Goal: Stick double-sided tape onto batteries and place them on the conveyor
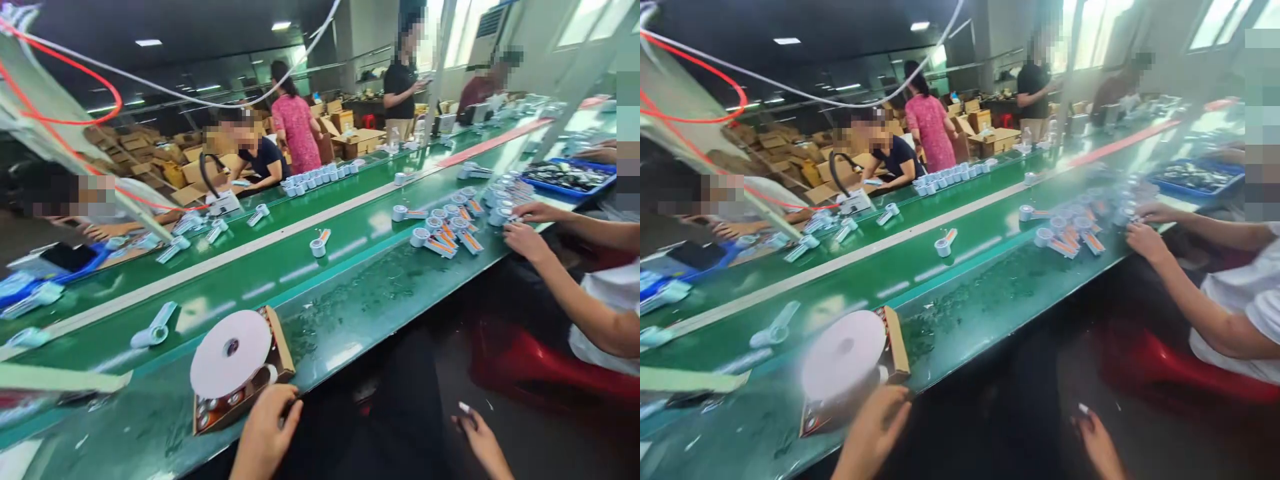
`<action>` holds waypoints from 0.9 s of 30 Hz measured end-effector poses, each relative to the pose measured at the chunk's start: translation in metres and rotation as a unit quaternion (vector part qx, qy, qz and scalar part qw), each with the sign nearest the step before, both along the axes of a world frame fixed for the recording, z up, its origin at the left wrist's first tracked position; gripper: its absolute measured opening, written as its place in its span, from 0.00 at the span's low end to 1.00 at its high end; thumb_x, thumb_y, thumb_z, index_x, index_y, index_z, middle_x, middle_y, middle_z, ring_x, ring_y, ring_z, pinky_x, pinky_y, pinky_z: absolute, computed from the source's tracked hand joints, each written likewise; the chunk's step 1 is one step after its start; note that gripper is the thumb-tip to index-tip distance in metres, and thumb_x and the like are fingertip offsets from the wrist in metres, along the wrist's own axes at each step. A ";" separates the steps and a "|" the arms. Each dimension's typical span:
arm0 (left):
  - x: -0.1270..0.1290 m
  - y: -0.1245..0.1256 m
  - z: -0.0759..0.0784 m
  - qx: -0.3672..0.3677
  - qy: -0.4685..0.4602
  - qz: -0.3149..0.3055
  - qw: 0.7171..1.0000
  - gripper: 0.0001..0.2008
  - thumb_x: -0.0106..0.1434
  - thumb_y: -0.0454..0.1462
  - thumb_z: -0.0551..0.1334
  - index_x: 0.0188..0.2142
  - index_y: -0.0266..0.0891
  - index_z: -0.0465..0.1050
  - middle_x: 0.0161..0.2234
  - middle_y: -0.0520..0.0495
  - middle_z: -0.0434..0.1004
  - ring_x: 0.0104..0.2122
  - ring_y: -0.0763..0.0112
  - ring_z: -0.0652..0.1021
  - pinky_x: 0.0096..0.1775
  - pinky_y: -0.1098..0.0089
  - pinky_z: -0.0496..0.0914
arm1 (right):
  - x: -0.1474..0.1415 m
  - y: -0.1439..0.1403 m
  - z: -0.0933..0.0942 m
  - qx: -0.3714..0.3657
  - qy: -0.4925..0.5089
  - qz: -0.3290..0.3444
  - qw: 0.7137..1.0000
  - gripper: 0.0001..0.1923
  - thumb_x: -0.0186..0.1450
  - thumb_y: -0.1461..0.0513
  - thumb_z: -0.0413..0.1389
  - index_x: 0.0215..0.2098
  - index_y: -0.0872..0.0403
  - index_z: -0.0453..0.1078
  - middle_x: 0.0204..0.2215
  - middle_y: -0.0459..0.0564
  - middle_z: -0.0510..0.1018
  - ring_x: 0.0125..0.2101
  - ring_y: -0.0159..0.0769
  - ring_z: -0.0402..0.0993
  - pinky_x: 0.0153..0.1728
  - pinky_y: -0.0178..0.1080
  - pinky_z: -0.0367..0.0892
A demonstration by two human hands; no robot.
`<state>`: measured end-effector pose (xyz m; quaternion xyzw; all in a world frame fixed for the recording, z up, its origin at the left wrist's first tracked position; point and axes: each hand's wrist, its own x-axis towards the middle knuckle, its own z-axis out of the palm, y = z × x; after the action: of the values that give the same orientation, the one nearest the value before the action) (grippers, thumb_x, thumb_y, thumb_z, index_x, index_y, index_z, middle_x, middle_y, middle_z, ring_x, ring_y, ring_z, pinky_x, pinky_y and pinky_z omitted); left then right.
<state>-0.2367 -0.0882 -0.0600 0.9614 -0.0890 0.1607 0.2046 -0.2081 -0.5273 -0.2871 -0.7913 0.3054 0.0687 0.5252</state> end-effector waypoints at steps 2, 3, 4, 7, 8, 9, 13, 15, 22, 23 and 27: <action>-0.007 0.031 0.014 0.003 -0.012 0.072 0.997 0.15 0.69 0.47 0.60 0.32 0.41 0.74 0.31 0.47 0.79 0.32 0.66 0.79 0.37 0.68 0.75 | 0.021 -0.002 -0.003 0.012 -0.011 0.031 0.999 0.24 0.47 0.46 0.51 0.35 0.46 0.78 0.26 0.53 0.81 0.37 0.62 0.83 0.42 0.54 0.78; -0.008 0.043 0.020 -0.006 0.004 0.095 0.995 0.18 0.69 0.49 0.59 0.28 0.40 0.72 0.27 0.48 0.75 0.29 0.68 0.76 0.34 0.69 0.73 | 0.031 -0.003 -0.003 0.015 -0.017 0.044 0.999 0.24 0.48 0.47 0.51 0.36 0.47 0.78 0.27 0.53 0.82 0.38 0.61 0.83 0.42 0.53 0.78; -0.008 0.054 0.025 -0.026 0.029 0.113 0.993 0.21 0.69 0.50 0.58 0.24 0.40 0.69 0.23 0.50 0.71 0.26 0.69 0.73 0.31 0.70 0.70 | 0.040 -0.002 -0.002 0.017 -0.024 0.061 0.998 0.24 0.49 0.47 0.51 0.37 0.48 0.78 0.28 0.53 0.82 0.39 0.60 0.83 0.43 0.52 0.78; -0.004 0.077 0.045 -0.131 0.124 0.134 0.974 0.25 0.67 0.54 0.58 0.22 0.39 0.68 0.21 0.51 0.69 0.23 0.72 0.69 0.27 0.72 0.65 | 0.060 0.010 0.010 0.021 -0.046 0.139 0.989 0.23 0.52 0.45 0.53 0.37 0.49 0.78 0.30 0.54 0.83 0.40 0.58 0.82 0.41 0.49 0.77; -0.001 0.084 0.053 -0.172 0.155 0.128 0.964 0.25 0.66 0.55 0.59 0.23 0.39 0.69 0.22 0.50 0.71 0.24 0.72 0.69 0.26 0.72 0.65 | 0.063 0.017 0.018 0.027 -0.054 0.177 0.982 0.24 0.54 0.44 0.54 0.37 0.49 0.78 0.31 0.54 0.83 0.40 0.58 0.82 0.40 0.48 0.77; 0.003 0.091 0.061 -0.208 0.186 0.117 0.953 0.24 0.64 0.55 0.61 0.25 0.38 0.71 0.23 0.49 0.73 0.24 0.71 0.70 0.27 0.72 0.66 | 0.063 0.027 0.027 0.035 -0.060 0.221 0.973 0.24 0.55 0.43 0.55 0.38 0.50 0.79 0.31 0.54 0.83 0.39 0.57 0.82 0.39 0.47 0.76; 0.023 0.112 0.085 -0.173 0.243 0.076 0.951 0.21 0.60 0.50 0.65 0.47 0.41 0.78 0.47 0.40 0.81 0.40 0.60 0.80 0.42 0.61 0.76 | 0.053 0.085 0.078 0.072 -0.094 0.423 0.898 0.22 0.67 0.44 0.54 0.39 0.52 0.79 0.28 0.51 0.80 0.32 0.49 0.78 0.36 0.43 0.72; 0.031 0.117 0.083 -0.021 0.226 0.081 0.971 0.32 0.55 0.50 0.69 0.58 0.45 0.74 0.63 0.39 0.71 0.59 0.47 0.73 0.60 0.47 0.68 | 0.051 0.122 0.109 0.082 -0.118 0.502 0.853 0.20 0.72 0.46 0.52 0.40 0.52 0.77 0.29 0.49 0.79 0.32 0.44 0.76 0.36 0.41 0.69; 0.009 0.123 0.046 0.171 0.152 0.081 0.970 0.39 0.61 0.57 0.66 0.66 0.42 0.64 0.67 0.40 0.66 0.68 0.41 0.60 0.62 0.43 0.66 | 0.074 0.261 0.212 0.110 -0.218 0.536 0.808 0.15 0.75 0.50 0.51 0.45 0.53 0.66 0.26 0.43 0.70 0.26 0.34 0.65 0.29 0.35 0.58; 0.002 0.124 0.044 0.170 0.114 0.085 0.975 0.39 0.61 0.57 0.66 0.65 0.40 0.65 0.64 0.39 0.68 0.67 0.42 0.62 0.62 0.45 0.66 | 0.076 0.277 0.224 0.105 -0.204 0.550 0.803 0.15 0.73 0.50 0.54 0.46 0.53 0.66 0.25 0.41 0.70 0.25 0.34 0.65 0.28 0.35 0.57; -0.032 0.124 0.043 0.139 -0.038 0.164 0.976 0.37 0.60 0.53 0.69 0.62 0.38 0.63 0.58 0.36 0.72 0.64 0.41 0.64 0.64 0.44 0.62 | 0.065 0.318 0.259 0.068 -0.162 0.645 0.744 0.15 0.70 0.51 0.61 0.35 0.53 0.69 0.21 0.40 0.71 0.22 0.30 0.64 0.24 0.33 0.51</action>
<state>-0.2683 0.0353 -0.0172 0.9751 0.0410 0.2150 0.0359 -0.1435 -0.2091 -0.0285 -0.7607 -0.3731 0.2829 0.4496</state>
